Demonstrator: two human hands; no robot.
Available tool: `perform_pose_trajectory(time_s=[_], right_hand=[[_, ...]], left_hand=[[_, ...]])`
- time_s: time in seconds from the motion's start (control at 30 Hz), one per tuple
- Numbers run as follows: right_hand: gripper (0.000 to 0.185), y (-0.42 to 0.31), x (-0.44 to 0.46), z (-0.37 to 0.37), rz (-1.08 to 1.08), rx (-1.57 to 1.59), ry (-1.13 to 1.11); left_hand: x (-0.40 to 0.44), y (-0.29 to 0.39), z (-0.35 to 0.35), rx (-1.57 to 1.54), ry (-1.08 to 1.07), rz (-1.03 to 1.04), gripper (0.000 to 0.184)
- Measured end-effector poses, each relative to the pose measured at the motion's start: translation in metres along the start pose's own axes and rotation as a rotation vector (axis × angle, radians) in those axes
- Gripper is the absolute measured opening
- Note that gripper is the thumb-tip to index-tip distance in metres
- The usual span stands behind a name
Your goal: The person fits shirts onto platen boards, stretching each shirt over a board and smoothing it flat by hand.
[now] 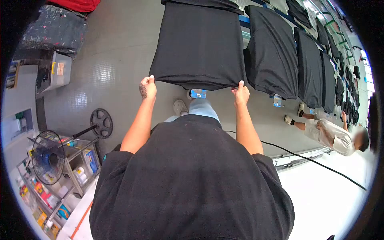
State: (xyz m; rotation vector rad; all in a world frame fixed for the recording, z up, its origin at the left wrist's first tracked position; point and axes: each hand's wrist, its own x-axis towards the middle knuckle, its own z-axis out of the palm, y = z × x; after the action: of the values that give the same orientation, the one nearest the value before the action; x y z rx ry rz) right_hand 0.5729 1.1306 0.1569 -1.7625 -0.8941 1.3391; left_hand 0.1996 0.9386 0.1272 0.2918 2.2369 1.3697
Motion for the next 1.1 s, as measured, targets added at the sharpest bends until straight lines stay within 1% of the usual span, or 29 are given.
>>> perform_pose_trajectory(time_s=[0.03,0.07,0.1,0.13,0.2,0.23,0.27,0.3,0.33,0.4,0.43,0.53,0.6,0.7,0.83,0.93,0.97,1.0,1.03,1.1], right_hand=[[0.045,0.003,0.001,-0.001,-0.005,-0.001,-0.001],[0.046,0.005,0.004,0.000,-0.072,-0.032,0.028],[0.047,0.008,0.006,0.000,-0.138,-0.063,0.059],[0.047,0.011,0.008,-0.002,-0.140,-0.063,0.060],[0.048,0.014,0.013,-0.007,-0.146,-0.072,0.049],[0.048,0.014,0.013,-0.009,-0.144,-0.072,0.050],[0.046,0.013,0.015,-0.010,-0.074,-0.029,0.047],[0.045,0.014,0.015,-0.011,-0.004,0.015,0.045],[0.045,0.015,0.014,-0.011,-0.001,0.017,0.048],[0.041,0.016,0.013,-0.011,0.015,0.131,0.009],[0.041,0.016,0.012,-0.010,0.017,0.132,0.012],[0.037,0.013,0.009,-0.007,0.053,0.186,0.024],[0.034,0.012,0.005,-0.004,0.105,0.368,0.030],[0.032,0.006,-0.003,-0.005,0.184,0.368,0.027],[0.031,0.002,-0.007,-0.004,0.217,0.306,0.079],[0.034,0.013,0.003,-0.009,0.187,0.224,0.045],[0.034,0.021,0.007,-0.011,0.182,0.191,0.017],[0.035,0.022,0.009,-0.010,0.176,0.159,-0.014],[0.035,0.022,0.010,-0.010,0.179,0.156,-0.018],[0.033,0.023,0.010,-0.009,0.228,0.165,-0.048]], left_hand=[[-0.006,0.006,0.001,-0.068,0.048,-0.020,0.029],[-0.007,0.007,0.001,-0.073,0.049,-0.018,0.029],[-0.008,0.006,0.001,-0.195,0.028,-0.043,0.027],[-0.009,0.004,0.001,-0.314,0.005,-0.069,0.025],[-0.008,0.002,0.002,-0.376,-0.004,-0.088,0.024],[-0.008,0.002,0.002,-0.436,-0.014,-0.108,0.022],[-0.009,0.002,0.003,-0.434,-0.016,-0.108,0.022],[-0.009,0.002,0.004,-0.533,0.004,-0.141,0.021],[-0.010,0.002,0.004,-0.632,0.023,-0.174,0.019],[-0.010,0.000,0.002,-0.669,0.005,-0.183,0.019],[-0.009,-0.002,0.001,-0.710,-0.010,-0.192,0.018],[-0.010,-0.003,-0.001,-0.742,-0.013,-0.227,0.018],[-0.010,-0.002,-0.003,-0.721,-0.018,-0.236,0.017],[-0.009,-0.005,-0.006,-0.700,-0.036,-0.246,0.017],[-0.009,-0.010,-0.007,-0.682,-0.086,-0.229,0.019],[0.002,-0.024,-0.009,-0.603,-0.137,-0.248,0.016],[0.004,-0.031,-0.007,-0.601,-0.135,-0.254,0.016],[0.006,-0.033,-0.005,-0.536,-0.121,-0.277,0.017],[0.008,-0.035,-0.004,-0.470,-0.107,-0.300,0.017],[0.006,-0.036,-0.002,-0.454,-0.097,-0.308,0.018]])
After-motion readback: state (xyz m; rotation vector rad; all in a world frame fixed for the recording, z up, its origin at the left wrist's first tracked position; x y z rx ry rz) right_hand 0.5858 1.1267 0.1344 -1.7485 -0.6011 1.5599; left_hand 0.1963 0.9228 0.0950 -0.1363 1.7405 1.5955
